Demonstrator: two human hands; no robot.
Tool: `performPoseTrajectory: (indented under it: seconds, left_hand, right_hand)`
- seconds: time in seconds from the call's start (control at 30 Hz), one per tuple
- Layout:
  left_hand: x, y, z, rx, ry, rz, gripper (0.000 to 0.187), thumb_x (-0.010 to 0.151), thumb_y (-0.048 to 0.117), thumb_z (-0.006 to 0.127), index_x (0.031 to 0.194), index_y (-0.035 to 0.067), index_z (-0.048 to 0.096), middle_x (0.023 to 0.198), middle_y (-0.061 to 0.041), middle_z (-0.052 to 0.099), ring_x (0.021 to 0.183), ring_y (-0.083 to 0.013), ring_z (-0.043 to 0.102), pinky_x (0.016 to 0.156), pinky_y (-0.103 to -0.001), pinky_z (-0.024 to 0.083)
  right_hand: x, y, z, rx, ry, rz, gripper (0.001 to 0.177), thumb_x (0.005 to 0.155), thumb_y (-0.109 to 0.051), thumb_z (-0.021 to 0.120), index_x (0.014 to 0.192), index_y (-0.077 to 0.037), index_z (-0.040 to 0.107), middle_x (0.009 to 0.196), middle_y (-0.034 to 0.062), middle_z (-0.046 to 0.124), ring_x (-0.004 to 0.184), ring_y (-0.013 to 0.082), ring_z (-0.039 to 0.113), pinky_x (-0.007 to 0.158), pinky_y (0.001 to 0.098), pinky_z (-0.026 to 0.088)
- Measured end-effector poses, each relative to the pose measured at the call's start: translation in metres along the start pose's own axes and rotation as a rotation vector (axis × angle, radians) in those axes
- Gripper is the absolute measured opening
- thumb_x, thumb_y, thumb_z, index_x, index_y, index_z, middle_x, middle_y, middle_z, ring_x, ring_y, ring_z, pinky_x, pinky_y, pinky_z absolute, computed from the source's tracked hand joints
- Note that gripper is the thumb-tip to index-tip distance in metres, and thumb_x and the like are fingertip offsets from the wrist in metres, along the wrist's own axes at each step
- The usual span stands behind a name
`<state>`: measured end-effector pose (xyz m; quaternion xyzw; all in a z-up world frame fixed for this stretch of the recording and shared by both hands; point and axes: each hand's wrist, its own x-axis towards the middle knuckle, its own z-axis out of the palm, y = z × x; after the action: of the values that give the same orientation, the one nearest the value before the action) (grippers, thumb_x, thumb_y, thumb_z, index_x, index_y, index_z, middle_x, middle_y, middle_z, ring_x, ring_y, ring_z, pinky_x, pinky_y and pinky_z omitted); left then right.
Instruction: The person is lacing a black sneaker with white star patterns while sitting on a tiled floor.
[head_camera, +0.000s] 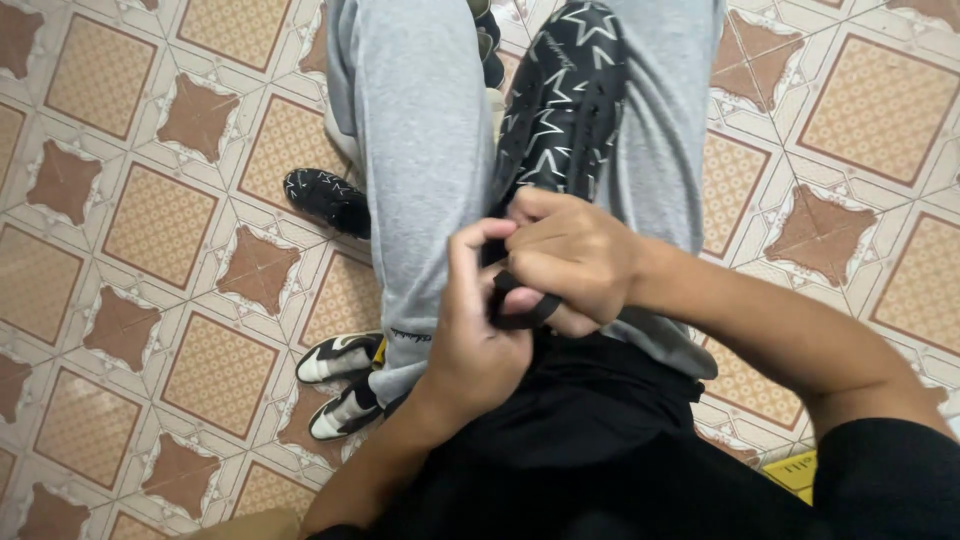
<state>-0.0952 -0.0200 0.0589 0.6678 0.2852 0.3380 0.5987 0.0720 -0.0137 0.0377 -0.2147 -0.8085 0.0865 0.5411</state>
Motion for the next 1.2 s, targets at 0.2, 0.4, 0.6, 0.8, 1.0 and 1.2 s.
performPoseTrajectory:
  seconds: [0.2,0.4,0.6,0.8,1.0,1.2]
  left_hand:
    - [0.006,0.037,-0.030,0.003,-0.158,-0.167,0.034,0.083,-0.004,0.043,0.109,0.002,0.065,0.056,-0.005,0.061,0.054,-0.0180,0.059,0.058,-0.034,0.055]
    - [-0.001,0.061,-0.056,0.273,-0.270,-0.160,0.021,0.081,0.004,0.042,0.069,0.014,0.055,0.058,0.004,0.052,0.051,-0.0120,0.050,0.053,-0.030,0.039]
    - [-0.013,0.134,-0.073,0.349,-0.160,0.134,0.019,0.073,0.003,0.046,0.056,0.012,0.049,0.052,0.001,0.045,0.042,-0.0145,0.041,0.047,-0.031,0.030]
    - [-0.025,0.153,-0.066,-0.058,0.051,0.103,0.032,0.090,0.009,0.058,0.063,0.002,0.042,0.084,-0.013,0.053,0.055,-0.0189,0.051,0.057,-0.032,0.041]
    - [-0.016,0.094,-0.065,-0.079,0.076,0.590,0.032,0.084,0.003,0.067,0.078,0.015,0.038,0.077,-0.004,0.073,0.041,-0.0126,0.038,0.049,-0.031,0.038]
    - [0.001,0.094,-0.021,-0.434,0.450,0.562,0.043,0.087,0.018,0.053,0.059,0.018,0.021,0.044,0.000,0.021,0.045,-0.0127,0.011,0.051,-0.037,0.015]
  right_hand:
    - [0.008,-0.011,0.003,0.206,0.323,0.290,0.038,0.105,-0.011,0.044,0.070,-0.003,0.057,0.057,0.0043,0.044,0.045,0.0242,0.044,0.050,0.0371,0.046]
    - [0.028,-0.050,-0.004,0.479,0.260,0.576,0.033,0.113,-0.027,0.034,0.087,-0.006,0.037,0.069,0.0076,0.041,0.060,0.0224,0.041,0.058,0.0357,0.037]
    - [0.055,-0.061,-0.021,0.520,0.079,0.578,0.028,0.108,-0.029,0.048,0.091,-0.006,0.049,0.087,0.0086,0.056,0.078,0.0256,0.054,0.075,0.0372,0.048]
    - [0.045,-0.061,0.010,0.638,0.056,0.623,0.031,0.110,-0.032,0.047,0.100,-0.005,0.057,0.116,0.0146,0.059,0.108,0.0272,0.061,0.101,0.0403,0.050]
    - [0.027,-0.049,0.031,0.101,-0.067,0.414,0.039,0.111,-0.029,0.035,0.109,-0.002,0.063,0.114,0.0153,0.060,0.111,0.0386,0.061,0.096,0.0513,0.043]
    - [-0.013,-0.031,0.022,-0.273,0.008,0.429,0.020,0.097,-0.028,0.056,0.092,-0.009,0.057,0.100,0.0051,0.072,0.104,0.0314,0.069,0.109,0.0542,0.031]
